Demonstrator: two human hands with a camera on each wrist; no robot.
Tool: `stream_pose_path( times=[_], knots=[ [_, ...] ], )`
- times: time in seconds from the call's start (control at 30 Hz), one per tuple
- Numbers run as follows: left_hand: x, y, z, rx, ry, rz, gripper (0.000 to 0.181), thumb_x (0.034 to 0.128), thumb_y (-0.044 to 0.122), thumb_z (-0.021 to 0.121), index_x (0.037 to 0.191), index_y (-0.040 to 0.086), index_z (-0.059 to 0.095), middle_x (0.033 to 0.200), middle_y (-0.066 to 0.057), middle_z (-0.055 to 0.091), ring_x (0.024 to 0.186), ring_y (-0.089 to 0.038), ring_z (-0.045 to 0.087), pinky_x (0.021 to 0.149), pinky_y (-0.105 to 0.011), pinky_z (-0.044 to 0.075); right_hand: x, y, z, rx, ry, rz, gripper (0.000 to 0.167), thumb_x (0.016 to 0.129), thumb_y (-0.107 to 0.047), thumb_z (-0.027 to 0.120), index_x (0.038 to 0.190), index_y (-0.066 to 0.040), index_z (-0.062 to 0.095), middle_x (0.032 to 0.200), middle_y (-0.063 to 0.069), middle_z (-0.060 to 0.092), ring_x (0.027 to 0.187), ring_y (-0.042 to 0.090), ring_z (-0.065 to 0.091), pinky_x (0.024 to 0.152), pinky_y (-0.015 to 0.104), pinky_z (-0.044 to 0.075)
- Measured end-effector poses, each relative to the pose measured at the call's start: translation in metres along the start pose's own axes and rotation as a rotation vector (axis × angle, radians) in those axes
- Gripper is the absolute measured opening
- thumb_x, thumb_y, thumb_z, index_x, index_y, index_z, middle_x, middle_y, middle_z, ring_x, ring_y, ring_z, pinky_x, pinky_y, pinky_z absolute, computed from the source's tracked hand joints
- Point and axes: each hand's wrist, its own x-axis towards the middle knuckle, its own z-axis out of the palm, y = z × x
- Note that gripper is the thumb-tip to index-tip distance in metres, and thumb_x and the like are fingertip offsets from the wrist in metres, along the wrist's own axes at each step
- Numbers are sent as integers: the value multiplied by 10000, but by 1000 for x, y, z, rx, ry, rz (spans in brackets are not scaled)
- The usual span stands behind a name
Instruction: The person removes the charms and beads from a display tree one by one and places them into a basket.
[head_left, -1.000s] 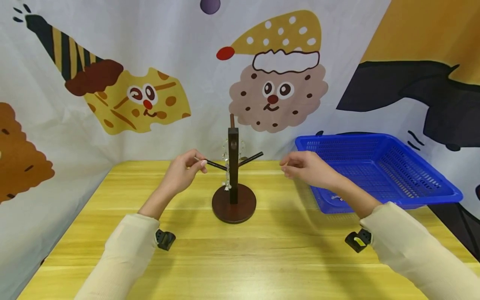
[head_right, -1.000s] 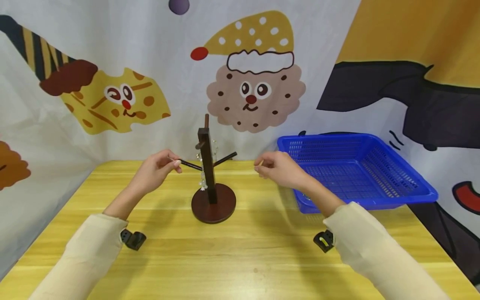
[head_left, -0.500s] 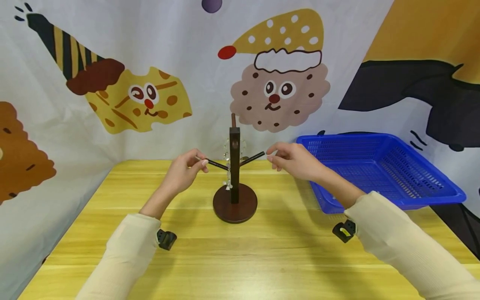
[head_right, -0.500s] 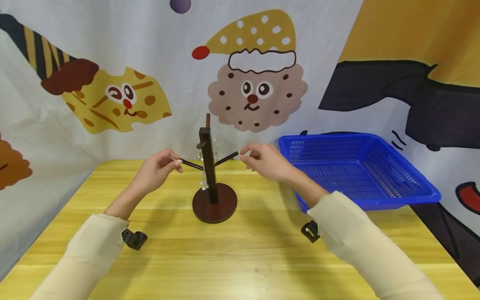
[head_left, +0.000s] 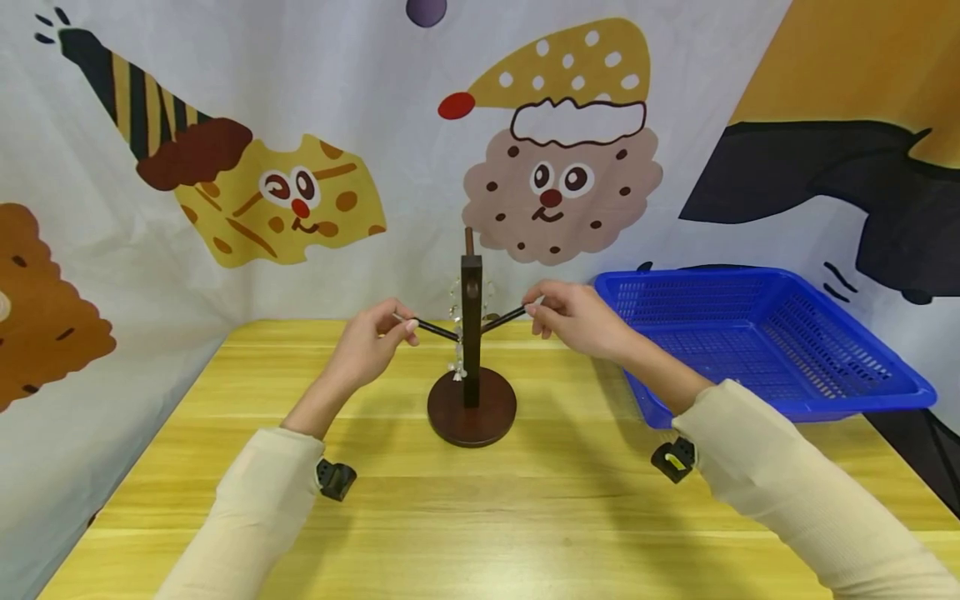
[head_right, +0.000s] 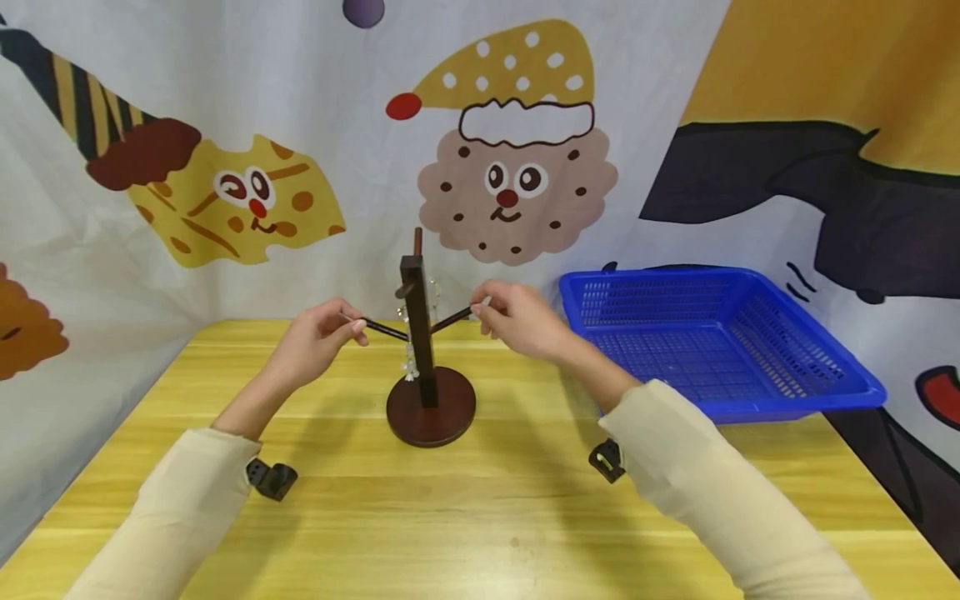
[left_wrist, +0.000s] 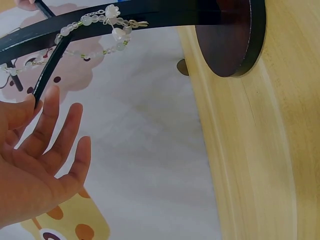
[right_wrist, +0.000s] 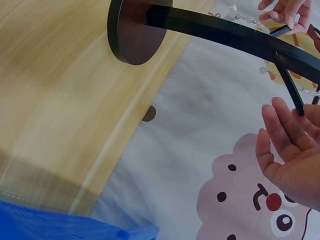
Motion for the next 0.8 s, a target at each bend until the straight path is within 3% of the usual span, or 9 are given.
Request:
stream_pose_path(
  times=[0.3,0.4,0.57,0.8],
  knots=[
    [-3,2,1,6,8,-21,149,957,144,489,1033,59,585,819,-81,650,535,-202,368,468,-284,301,0,0,2,-11,3,-34,140,951,-97,490,1018,-23,589,658,-8,609,619,161,576,543,313,406],
    [-5,1,1,22,7,-14,185,959,150,486,1090,53,575,832,-79,651,582,-210,448,477,-292,319,0,0,3,-8,3,-39,141,955,-99,483,1020,-25,585,655,-10,608,622,177,581,540,312,403],
    [-10,3,0,38,23,25,280,952,151,502,1212,55,538,859,-85,662,799,-247,605,530,-317,372,0,0,3,-13,3,-37,133,956,-102,481,1010,-35,582,648,-18,605,603,151,566,518,304,380],
    [-14,20,-4,24,95,86,270,935,160,537,1188,67,561,857,-82,670,798,-228,625,715,-379,494,-1,0,3,-15,-3,-29,126,957,-104,481,1003,-41,580,646,-22,602,598,137,558,525,303,375]
  ],
)
